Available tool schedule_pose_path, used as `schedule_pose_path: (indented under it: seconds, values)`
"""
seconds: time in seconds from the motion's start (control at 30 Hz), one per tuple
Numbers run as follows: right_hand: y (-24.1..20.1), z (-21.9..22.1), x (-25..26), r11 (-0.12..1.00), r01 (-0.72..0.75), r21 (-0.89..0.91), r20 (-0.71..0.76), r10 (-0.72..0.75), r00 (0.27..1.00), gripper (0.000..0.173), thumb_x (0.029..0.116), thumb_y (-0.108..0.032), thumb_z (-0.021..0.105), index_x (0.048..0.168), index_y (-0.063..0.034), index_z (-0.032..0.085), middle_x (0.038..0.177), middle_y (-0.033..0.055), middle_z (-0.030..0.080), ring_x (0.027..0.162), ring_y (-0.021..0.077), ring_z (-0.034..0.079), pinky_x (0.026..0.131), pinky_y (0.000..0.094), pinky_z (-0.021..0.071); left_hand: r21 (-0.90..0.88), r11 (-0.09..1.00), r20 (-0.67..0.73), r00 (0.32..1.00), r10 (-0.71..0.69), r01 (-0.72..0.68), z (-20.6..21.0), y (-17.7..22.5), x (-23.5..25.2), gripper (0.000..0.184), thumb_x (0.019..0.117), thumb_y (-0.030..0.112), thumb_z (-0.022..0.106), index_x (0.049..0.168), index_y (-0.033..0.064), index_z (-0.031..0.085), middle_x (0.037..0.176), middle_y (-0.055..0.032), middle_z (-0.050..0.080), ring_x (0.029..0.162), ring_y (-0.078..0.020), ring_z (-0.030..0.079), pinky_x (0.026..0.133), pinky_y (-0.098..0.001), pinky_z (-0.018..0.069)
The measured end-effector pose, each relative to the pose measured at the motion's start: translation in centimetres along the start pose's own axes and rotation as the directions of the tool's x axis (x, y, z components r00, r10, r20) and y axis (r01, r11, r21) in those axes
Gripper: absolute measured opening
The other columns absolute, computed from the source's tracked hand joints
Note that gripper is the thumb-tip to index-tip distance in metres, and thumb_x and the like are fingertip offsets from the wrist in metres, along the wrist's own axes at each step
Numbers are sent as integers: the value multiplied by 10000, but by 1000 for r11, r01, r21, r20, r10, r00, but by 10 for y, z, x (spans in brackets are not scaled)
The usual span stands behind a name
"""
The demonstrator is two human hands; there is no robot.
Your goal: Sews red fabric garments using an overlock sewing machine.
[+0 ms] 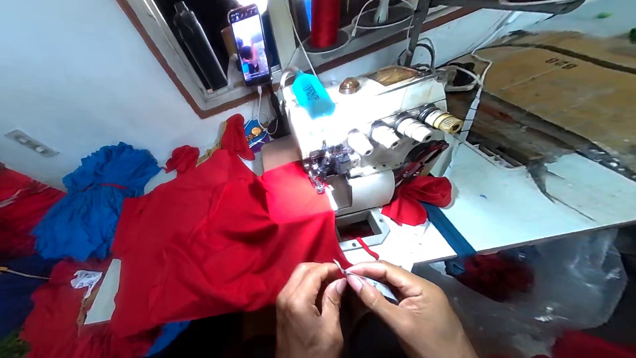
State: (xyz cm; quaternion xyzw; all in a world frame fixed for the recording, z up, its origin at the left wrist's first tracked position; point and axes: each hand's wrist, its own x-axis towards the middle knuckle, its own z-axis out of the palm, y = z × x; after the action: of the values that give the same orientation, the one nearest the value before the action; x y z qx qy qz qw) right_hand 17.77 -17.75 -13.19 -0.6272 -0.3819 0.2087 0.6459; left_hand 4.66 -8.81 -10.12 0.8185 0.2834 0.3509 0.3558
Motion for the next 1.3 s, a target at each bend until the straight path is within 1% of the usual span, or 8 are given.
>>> schedule_pose_path:
  seconds: [0.13, 0.47, 0.77, 0.87, 1.07, 1.17, 1.23, 1.3]
  values:
    - [-3, 0, -3, 998, 39, -53, 25, -37, 999, 126, 895, -146, 722, 988, -97, 792, 951, -20, 761, 869, 2, 702, 761, 164, 592, -35, 999, 5, 1000, -2, 2, 1, 0, -3, 124, 944, 63, 685, 998, 5, 780, 998, -77, 754, 931, -69, 720, 840, -201, 602]
    - [-8, -3, 0, 994, 43, -102, 80, -35, 996, 114, 922, -189, 712, 985, -118, 776, 884, -57, 764, 760, -12, 701, 668, 168, 593, 5, 986, -46, 985, 165, -165, -1, -12, 1, 76, 900, 70, 722, 899, 13, 773, 914, -60, 753, 885, -70, 718, 818, -189, 600]
    - [-7, -12, 7, 998, -35, 51, 174, 26, 984, 187, 947, -231, 722, 1091, -118, 758, 950, -42, 761, 774, 45, 701, 636, 200, 588, -238, 966, 19, 994, 107, -100, -8, -17, 2, 92, 929, 44, 698, 952, -15, 765, 973, -79, 748, 916, -109, 720, 830, -245, 619]
    - [-8, -12, 9, 994, -33, 104, 180, 14, 984, 165, 953, -232, 719, 1063, -118, 766, 935, -45, 754, 735, 26, 674, 607, 177, 560, -270, 959, 37, 994, 102, -88, -10, -17, 3, 96, 934, 45, 695, 958, -16, 765, 972, -80, 747, 913, -110, 718, 827, -250, 619]
    - [-15, -10, 15, 991, -56, 125, 185, 32, 982, 96, 904, -171, 759, 983, -116, 764, 905, -48, 752, 775, 18, 695, 669, 174, 590, -283, 958, 85, 994, 63, -36, -16, -14, 7, 108, 947, 59, 683, 946, -9, 767, 965, -74, 744, 879, -103, 716, 787, -249, 622]
    - [-19, -6, 30, 996, -76, 42, 122, 70, 990, 96, 901, -252, 757, 958, -177, 775, 834, -89, 735, 651, -4, 648, 548, 168, 537, -194, 980, 80, 995, 62, -45, -21, -13, 23, 121, 958, 102, 682, 947, 24, 773, 963, -41, 743, 857, -76, 709, 751, -231, 618]
    - [-20, -3, 55, 987, -81, -136, 44, 88, 995, 101, 894, -353, 724, 914, -269, 777, 736, -133, 700, 577, -5, 616, 487, 195, 506, -15, 993, 29, 993, 114, -114, -24, -12, 45, 136, 968, 141, 666, 964, 59, 775, 966, -13, 741, 874, -55, 706, 759, -211, 611]
    - [-24, -4, 86, 953, -143, -267, 21, 154, 988, 83, 896, -355, 730, 874, -285, 769, 674, -111, 667, 557, 39, 602, 506, 274, 508, 216, 958, -23, 980, 197, -187, -27, -13, 67, 153, 963, 173, 661, 996, 95, 788, 985, 10, 750, 928, -45, 705, 824, -209, 598]
